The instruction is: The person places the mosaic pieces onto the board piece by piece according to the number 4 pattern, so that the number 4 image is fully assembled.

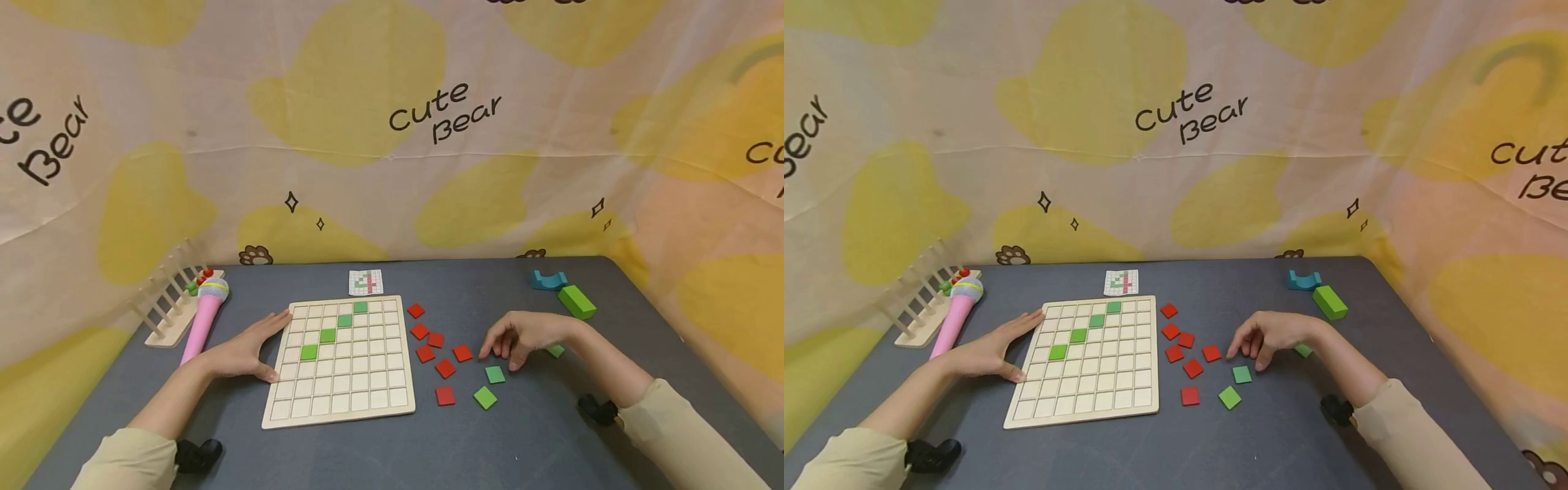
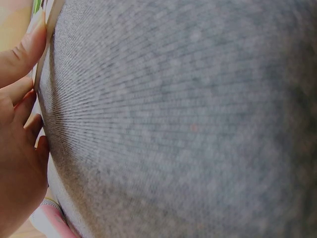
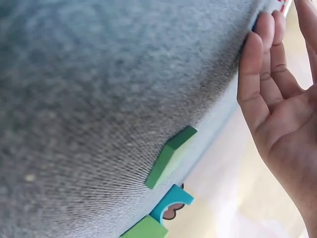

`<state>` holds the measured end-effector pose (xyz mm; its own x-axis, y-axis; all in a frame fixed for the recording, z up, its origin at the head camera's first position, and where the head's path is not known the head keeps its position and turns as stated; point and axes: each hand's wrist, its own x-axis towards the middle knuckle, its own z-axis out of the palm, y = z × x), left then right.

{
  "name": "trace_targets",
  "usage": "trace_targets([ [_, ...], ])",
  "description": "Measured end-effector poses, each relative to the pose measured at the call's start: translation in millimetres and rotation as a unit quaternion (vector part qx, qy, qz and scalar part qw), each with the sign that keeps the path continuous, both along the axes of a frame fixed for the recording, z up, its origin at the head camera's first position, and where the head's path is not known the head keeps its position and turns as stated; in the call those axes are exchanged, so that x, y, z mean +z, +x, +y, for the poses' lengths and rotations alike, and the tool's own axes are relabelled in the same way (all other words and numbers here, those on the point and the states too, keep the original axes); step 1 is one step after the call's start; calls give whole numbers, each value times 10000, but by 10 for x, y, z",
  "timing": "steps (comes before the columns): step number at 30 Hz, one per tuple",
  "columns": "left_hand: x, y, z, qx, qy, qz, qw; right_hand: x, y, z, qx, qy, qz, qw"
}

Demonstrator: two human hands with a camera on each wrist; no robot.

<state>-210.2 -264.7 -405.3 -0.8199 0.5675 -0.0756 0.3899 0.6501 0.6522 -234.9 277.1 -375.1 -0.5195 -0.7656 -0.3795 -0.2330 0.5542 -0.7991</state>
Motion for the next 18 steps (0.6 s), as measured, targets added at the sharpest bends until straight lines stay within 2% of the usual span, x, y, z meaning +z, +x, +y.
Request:
trace_targets([
  [11,-7,-4,-3,-9,-27,24,10000,-9,71,-82,26,378,301,9988],
  [18,0,-3,-9,-4,-66,2,10000,-41,106,-87,87,377,595,9975],
])
